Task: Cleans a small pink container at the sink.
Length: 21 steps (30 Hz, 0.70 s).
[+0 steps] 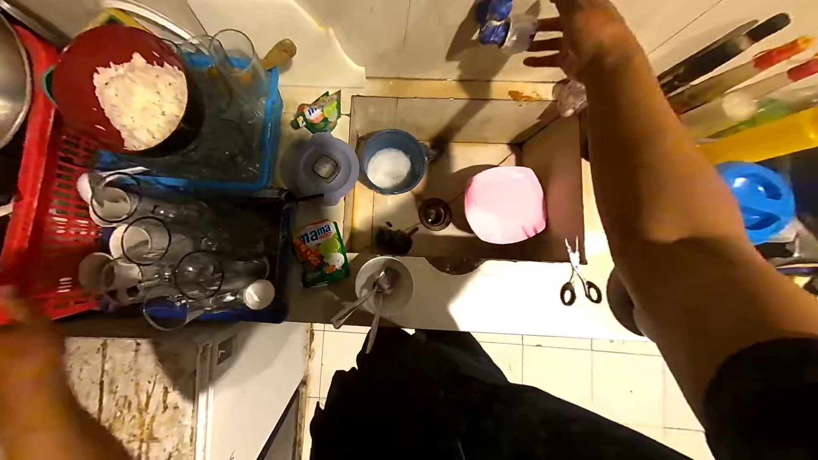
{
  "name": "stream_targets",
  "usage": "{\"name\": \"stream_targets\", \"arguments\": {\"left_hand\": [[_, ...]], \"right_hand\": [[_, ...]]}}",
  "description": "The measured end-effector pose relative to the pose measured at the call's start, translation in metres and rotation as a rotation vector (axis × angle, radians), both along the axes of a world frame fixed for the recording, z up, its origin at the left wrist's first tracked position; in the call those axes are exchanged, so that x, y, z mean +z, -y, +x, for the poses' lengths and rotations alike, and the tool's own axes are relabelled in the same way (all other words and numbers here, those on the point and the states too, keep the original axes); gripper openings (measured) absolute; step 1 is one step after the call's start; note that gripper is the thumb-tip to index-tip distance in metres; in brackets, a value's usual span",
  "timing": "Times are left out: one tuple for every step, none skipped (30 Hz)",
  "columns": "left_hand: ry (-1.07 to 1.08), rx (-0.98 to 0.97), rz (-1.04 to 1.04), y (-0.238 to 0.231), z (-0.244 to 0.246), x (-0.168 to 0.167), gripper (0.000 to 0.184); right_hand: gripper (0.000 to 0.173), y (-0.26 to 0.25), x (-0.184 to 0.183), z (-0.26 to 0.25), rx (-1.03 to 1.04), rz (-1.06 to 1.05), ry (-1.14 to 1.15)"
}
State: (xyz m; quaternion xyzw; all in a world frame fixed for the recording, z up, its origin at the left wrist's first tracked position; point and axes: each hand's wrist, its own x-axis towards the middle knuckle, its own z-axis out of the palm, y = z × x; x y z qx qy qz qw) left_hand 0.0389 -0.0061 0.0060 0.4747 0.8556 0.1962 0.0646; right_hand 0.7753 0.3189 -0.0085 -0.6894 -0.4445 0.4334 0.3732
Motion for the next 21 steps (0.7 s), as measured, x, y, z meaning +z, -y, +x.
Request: {"name": "stream_targets", "arguments": {"left_hand": [[-0.032, -0.116, -0.034, 0.007, 0.045, 0.007, 0.054], [-0.029, -0.228, -0.044, 0.014, 0.091, 0.010, 0.053], [0.005, -0.322, -0.054, 0.020, 0.136, 0.010, 0.049], [0.038, -0.385, -0.084, 0.024, 0.177, 0.006, 0.046], [0.050, -0.430, -0.128, 0.029, 0.211, -0.001, 0.046], [0.049, -0.465, -0.170, 0.032, 0.239, -0.007, 0.049], [0.038, -0.505, -0.207, 0.035, 0.262, -0.014, 0.054], [0.026, -0.547, -0.228, 0.036, 0.281, -0.020, 0.058], [0.027, -0.588, -0.246, 0.036, 0.298, -0.026, 0.060], [0.024, -0.635, -0.252, 0.036, 0.313, -0.033, 0.060], [0.026, -0.684, -0.253, 0.036, 0.327, -0.041, 0.056], [0.017, -0.735, -0.245, 0.035, 0.340, -0.050, 0.053], [0.015, -0.775, -0.243, 0.033, 0.351, -0.057, 0.049], [0.013, -0.801, -0.246, 0.029, 0.360, -0.063, 0.045], [0.007, -0.813, -0.275, 0.026, 0.369, -0.066, 0.043], [0.001, -0.811, -0.327, 0.023, 0.376, -0.069, 0.043], [-0.001, -0.797, -0.400, 0.021, 0.382, -0.069, 0.044], [-0.010, -0.775, -0.488, 0.018, 0.388, -0.070, 0.045], [-0.029, -0.754, -0.579, 0.016, 0.393, -0.071, 0.046], [-0.050, -0.737, -0.673, 0.013, 0.397, -0.073, 0.047], [-0.076, -0.726, -0.740, 0.011, 0.400, -0.076, 0.047]], "right_hand": [[0.054, -0.008, -0.005, 0.002, 0.038, -0.011, 0.032], [0.050, -0.016, -0.009, 0.004, 0.075, -0.025, 0.064], [0.047, -0.020, -0.013, 0.005, 0.114, -0.052, 0.090], [0.046, -0.023, -0.015, 0.005, 0.167, -0.084, 0.100], [0.045, -0.025, -0.017, 0.006, 0.214, -0.097, 0.105], [0.044, -0.026, -0.018, 0.008, 0.256, -0.085, 0.107], [0.044, -0.026, -0.019, 0.012, 0.309, -0.052, 0.123], [0.046, -0.028, -0.020, 0.015, 0.372, 0.008, 0.174], [0.051, -0.029, -0.021, 0.018, 0.436, 0.087, 0.278], [0.057, -0.028, -0.023, 0.015, 0.461, 0.173, 0.424], [0.061, -0.027, -0.025, 0.009, 0.446, 0.230, 0.555], [0.060, -0.022, -0.027, 0.003, 0.406, 0.273, 0.652], [0.058, -0.013, -0.029, 0.000, 0.344, 0.299, 0.699], [0.058, -0.003, -0.030, 0.001, 0.279, 0.320, 0.700], [0.058, 0.010, -0.032, 0.003, 0.226, 0.320, 0.666], [0.056, 0.029, -0.037, 0.007, 0.191, 0.286, 0.606], [0.050, 0.050, -0.045, 0.011, 0.184, 0.211, 0.522], [0.043, 0.071, -0.057, 0.014, 0.186, 0.105, 0.410], [0.038, 0.089, -0.072, 0.018, 0.186, -0.020, 0.240], [0.035, 0.106, -0.086, 0.021, 0.175, -0.154, 0.071], [0.035, 0.119, -0.099, 0.024, 0.165, -0.259, -0.034]]}}
